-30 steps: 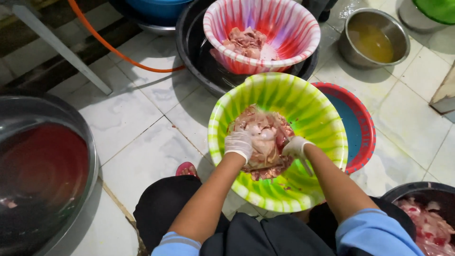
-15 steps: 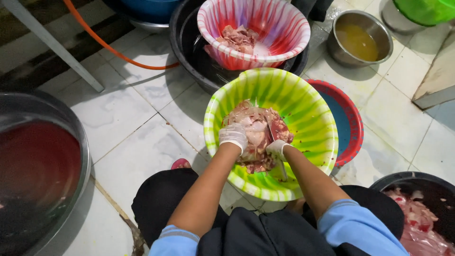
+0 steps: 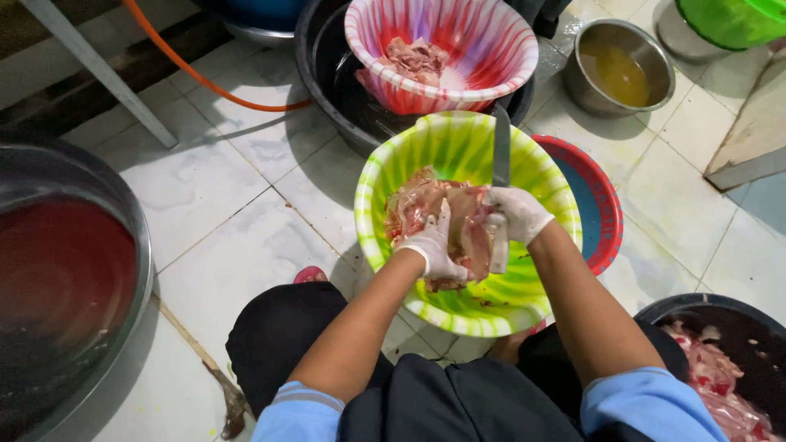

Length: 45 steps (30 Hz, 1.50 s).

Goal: Trimming and cutting raw chicken meat in a bowl using a knife.

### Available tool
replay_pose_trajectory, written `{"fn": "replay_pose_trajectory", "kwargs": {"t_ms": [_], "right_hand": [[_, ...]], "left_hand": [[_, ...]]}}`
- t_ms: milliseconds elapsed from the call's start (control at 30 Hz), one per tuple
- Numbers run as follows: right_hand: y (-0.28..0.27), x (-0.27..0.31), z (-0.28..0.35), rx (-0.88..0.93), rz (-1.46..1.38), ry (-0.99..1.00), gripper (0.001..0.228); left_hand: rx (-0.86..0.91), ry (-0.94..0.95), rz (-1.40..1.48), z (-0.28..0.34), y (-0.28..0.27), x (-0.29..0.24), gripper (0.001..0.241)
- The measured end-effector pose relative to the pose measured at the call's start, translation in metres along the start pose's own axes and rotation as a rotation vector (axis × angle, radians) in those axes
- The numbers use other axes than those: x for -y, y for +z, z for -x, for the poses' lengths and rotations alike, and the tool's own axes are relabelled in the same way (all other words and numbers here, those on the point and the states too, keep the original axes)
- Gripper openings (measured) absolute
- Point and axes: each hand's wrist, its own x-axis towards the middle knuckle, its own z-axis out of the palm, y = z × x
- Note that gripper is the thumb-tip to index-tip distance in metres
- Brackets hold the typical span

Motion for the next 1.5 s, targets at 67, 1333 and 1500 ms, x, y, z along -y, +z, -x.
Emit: {"fn": "replay_pose_trajectory", "kwargs": {"t_ms": [67,1333,1500], "right_hand": [[0.043,0.021,0.039,-0.055,-0.007,0.05,0.013],[0.048,-0.056,0.033,-0.022,0.515,-0.411,0.043],[0.056,-0.047,0.06,0.019,0.867,-0.61,0.038]], "left_hand": [[-0.041,0.0,0.141,-0.004,0.002,-0.002,0.12],[-0.952,0.713,0.894,-0.156,0.052,0.086,0.032],[-1.008,0.76,0.805,-0.158,0.049,0.077,0.024]]}}
